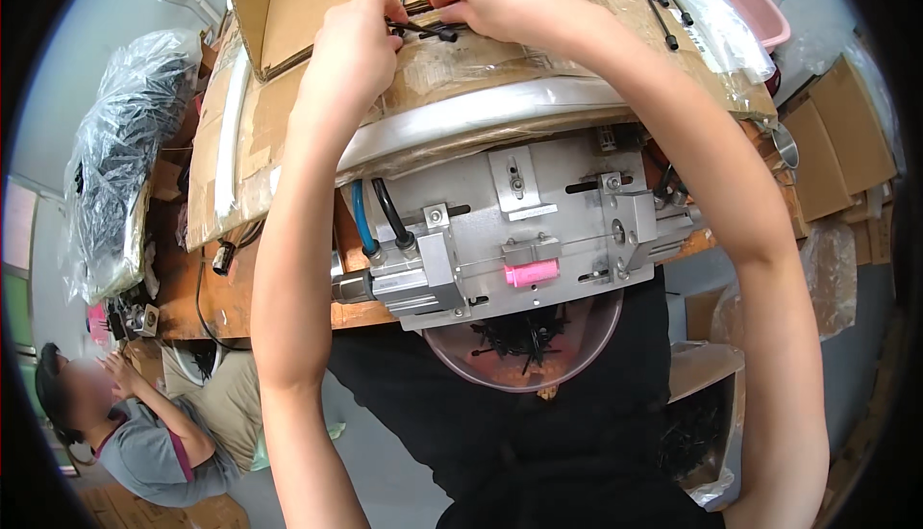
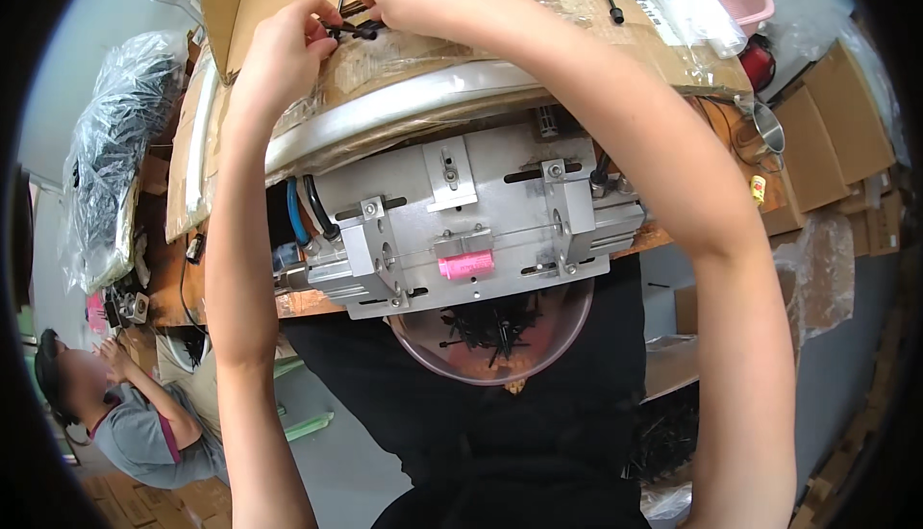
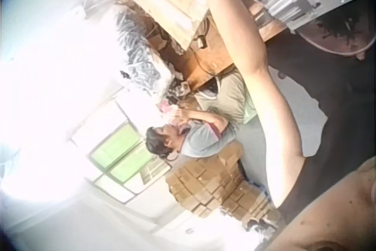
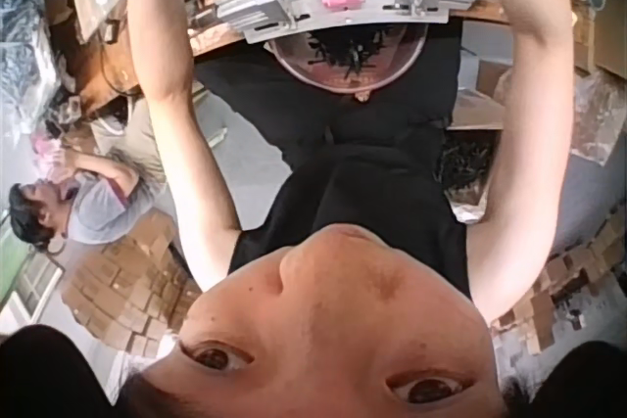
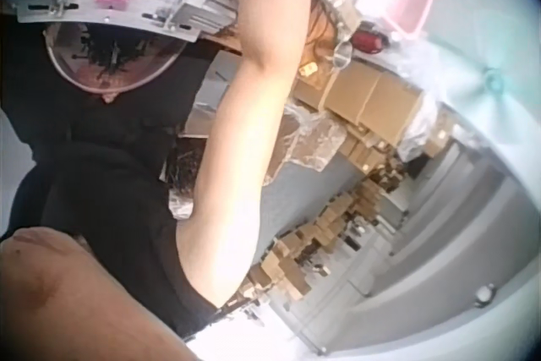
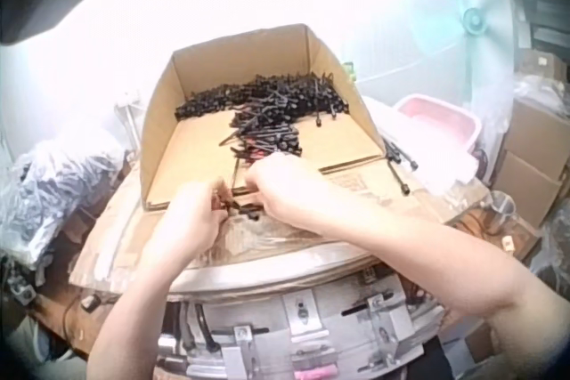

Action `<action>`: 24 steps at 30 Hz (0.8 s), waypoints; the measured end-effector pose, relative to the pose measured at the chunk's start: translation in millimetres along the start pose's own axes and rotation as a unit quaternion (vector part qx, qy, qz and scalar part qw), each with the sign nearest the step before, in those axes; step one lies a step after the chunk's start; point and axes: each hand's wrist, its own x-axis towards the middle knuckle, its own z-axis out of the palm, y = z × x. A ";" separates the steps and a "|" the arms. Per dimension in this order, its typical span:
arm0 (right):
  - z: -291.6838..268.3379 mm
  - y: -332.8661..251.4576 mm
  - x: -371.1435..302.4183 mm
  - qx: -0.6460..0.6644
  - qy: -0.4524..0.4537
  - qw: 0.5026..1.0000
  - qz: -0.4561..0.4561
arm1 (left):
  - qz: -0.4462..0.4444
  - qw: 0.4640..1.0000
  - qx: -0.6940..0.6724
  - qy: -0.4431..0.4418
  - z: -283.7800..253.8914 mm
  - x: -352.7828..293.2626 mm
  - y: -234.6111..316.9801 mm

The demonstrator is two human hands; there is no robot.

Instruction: The person repeatedly picks up black cable ties from a cardboard box and inserts them into a metal assembly jig. They manipulate the ties within the jig's mechanism and then place the finished items into a pink plastic bowl below. The process is continuous and repetitive throughout the clip.

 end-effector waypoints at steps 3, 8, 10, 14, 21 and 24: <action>3.2 2.9 2.2 -0.015 -0.067 0.997 0.030 | 0.015 0.999 -0.018 0.032 -11.4 -19.6 -2.1; -24.9 -12.9 -27.6 -0.005 -0.093 0.994 0.048 | 0.015 0.999 -0.013 0.043 -24.7 -44.8 -5.4; -22.1 -6.1 -34.0 -0.058 -0.065 0.995 0.045 | 0.053 0.994 -0.016 0.090 -21.2 -47.2 -7.8; -55.3 -12.0 -57.9 -0.077 -0.038 0.994 0.068 | 0.057 0.996 -0.011 0.065 -34.7 -54.0 -0.3; -52.7 -3.3 -81.5 -0.057 -0.051 0.993 0.088 | -0.014 0.985 -0.146 -0.095 -35.7 -60.5 27.5; -49.0 -0.2 -81.9 0.014 0.019 0.995 0.102 | -0.017 0.984 -0.166 -0.064 -48.1 -73.8 33.6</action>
